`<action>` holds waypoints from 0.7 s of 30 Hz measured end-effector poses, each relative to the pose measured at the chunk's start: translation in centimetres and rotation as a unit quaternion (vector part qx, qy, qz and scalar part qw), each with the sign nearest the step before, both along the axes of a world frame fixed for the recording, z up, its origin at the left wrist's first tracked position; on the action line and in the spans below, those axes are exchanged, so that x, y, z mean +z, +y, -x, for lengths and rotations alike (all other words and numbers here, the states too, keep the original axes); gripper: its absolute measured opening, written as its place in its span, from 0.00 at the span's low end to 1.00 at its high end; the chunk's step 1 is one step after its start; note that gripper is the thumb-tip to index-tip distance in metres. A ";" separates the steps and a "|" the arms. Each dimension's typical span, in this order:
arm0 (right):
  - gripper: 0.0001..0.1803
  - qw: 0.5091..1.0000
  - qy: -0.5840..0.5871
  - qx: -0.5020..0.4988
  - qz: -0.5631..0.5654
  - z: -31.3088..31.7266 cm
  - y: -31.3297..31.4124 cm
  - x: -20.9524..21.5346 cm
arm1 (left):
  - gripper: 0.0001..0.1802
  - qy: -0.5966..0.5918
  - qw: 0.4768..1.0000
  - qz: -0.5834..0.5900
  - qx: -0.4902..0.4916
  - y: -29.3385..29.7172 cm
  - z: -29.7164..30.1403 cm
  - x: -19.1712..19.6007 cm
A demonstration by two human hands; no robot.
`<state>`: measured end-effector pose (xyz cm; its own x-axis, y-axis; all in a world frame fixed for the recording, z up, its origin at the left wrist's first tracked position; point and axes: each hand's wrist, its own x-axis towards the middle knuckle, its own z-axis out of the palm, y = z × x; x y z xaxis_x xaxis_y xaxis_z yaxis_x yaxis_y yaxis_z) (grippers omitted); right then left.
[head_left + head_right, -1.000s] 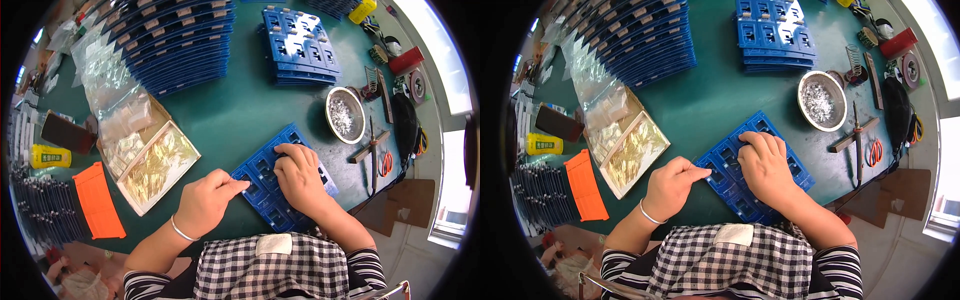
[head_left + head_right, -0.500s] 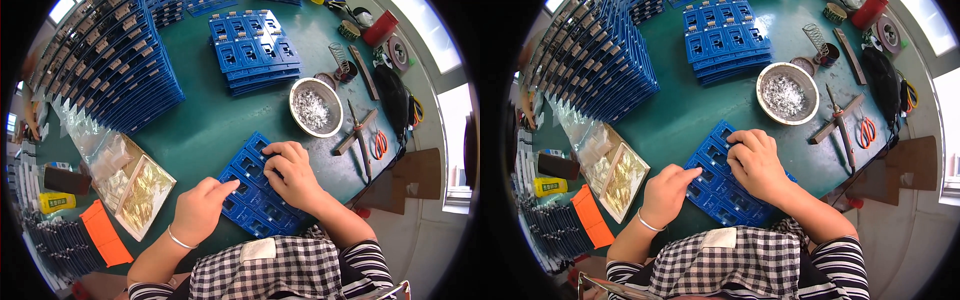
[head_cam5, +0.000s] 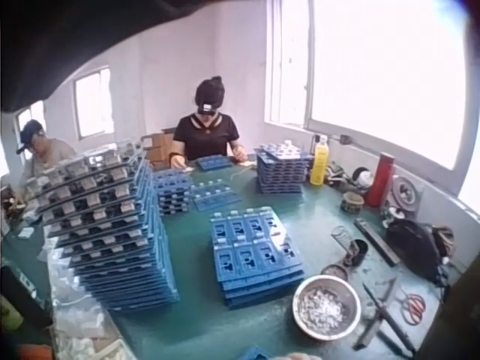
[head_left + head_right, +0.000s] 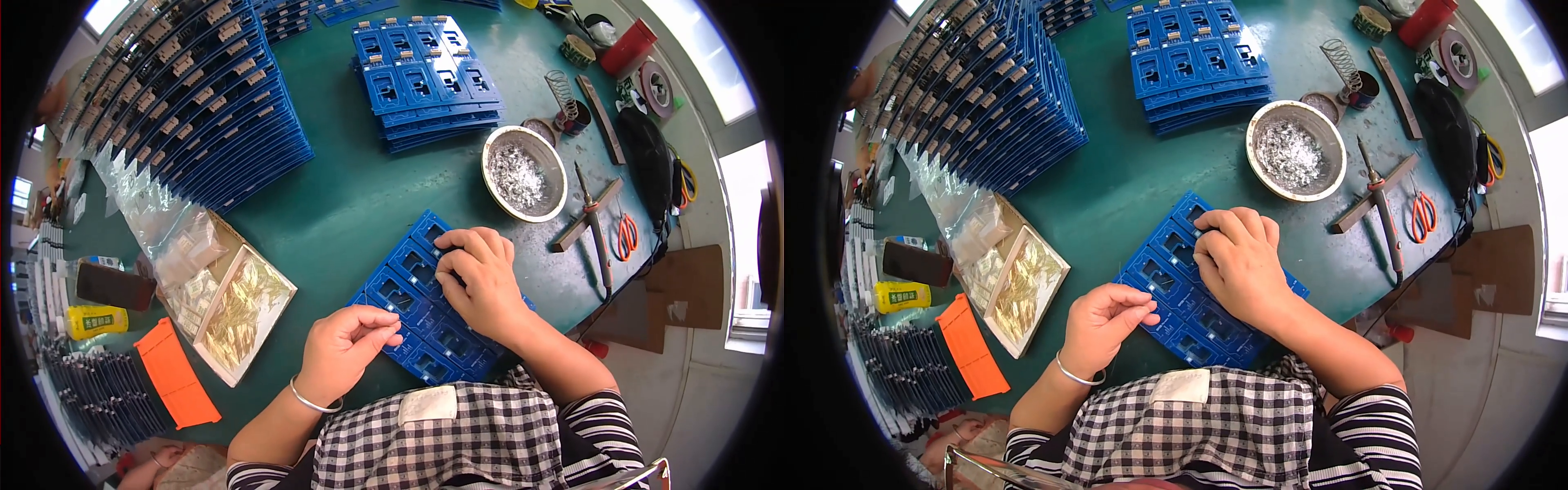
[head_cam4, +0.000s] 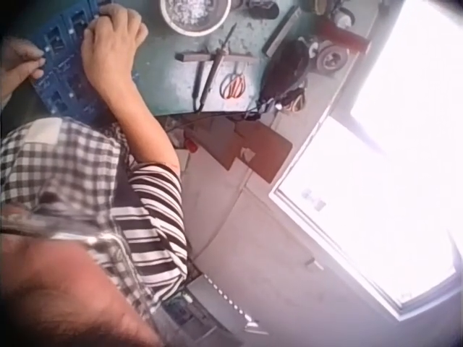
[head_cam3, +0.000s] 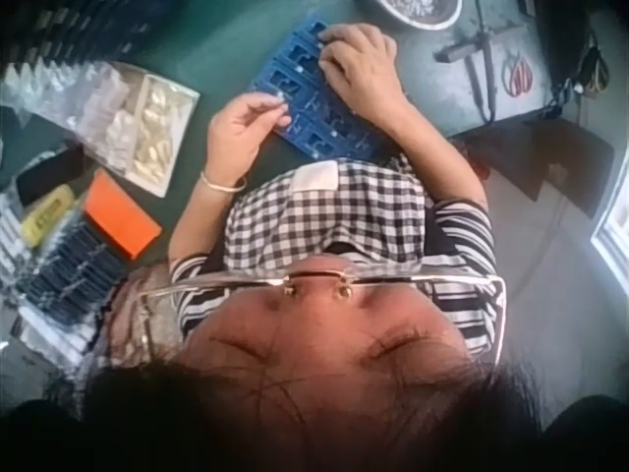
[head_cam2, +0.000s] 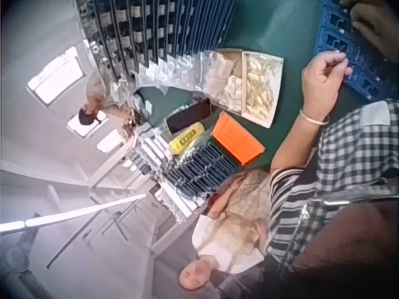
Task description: The person assembles small metal pins into blue plastic housings by hand at a factory workstation.
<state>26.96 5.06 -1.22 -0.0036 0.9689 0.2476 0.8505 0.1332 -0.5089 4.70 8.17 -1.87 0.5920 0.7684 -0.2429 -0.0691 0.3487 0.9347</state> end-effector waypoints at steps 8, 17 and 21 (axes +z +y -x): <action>0.06 1.000 -0.016 -0.001 -0.003 0.0 -0.3 -0.1 | 0.10 0.001 1.000 0.008 0.010 -0.5 -0.3 -0.2; 0.07 0.974 -0.189 0.079 -0.099 0.7 0.8 -0.6 | 0.08 0.046 0.999 0.007 0.025 0.2 0.1 0.5; 0.06 0.956 -0.189 0.126 -0.187 1.4 0.0 0.2 | 0.10 0.063 0.995 -0.051 0.062 -3.3 0.6 2.7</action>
